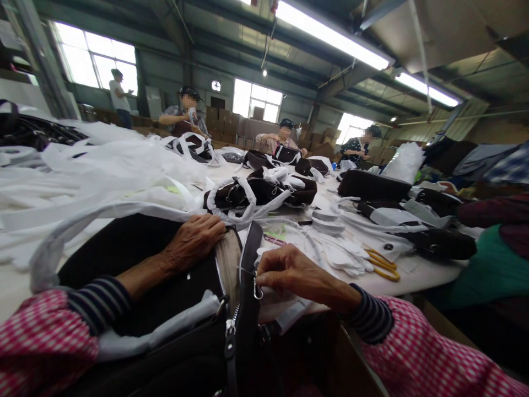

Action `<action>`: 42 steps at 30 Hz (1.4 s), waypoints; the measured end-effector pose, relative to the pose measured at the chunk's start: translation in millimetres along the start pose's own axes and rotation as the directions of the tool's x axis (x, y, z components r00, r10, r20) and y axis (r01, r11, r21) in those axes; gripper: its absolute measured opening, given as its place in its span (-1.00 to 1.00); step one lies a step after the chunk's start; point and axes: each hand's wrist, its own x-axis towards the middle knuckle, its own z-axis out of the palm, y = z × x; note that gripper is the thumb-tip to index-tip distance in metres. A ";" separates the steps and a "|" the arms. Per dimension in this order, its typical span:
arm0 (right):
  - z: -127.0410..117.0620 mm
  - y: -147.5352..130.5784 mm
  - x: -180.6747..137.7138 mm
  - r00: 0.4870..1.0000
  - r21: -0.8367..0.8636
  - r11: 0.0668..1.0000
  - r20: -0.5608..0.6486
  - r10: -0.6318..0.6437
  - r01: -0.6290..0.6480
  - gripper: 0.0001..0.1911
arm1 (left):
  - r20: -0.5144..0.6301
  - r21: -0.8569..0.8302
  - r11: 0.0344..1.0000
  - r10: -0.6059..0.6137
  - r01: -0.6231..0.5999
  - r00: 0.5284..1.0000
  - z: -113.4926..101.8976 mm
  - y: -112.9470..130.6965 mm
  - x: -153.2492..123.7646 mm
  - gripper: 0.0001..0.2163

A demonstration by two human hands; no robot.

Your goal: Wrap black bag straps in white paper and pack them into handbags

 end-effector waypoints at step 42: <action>7.9 13.3 13.1 0.936 -0.546 0.828 -0.212 -0.282 0.126 -0.70 | 0.272 -0.424 0.849 -0.214 0.316 0.938 -17.4 -14.1 14.4 -0.77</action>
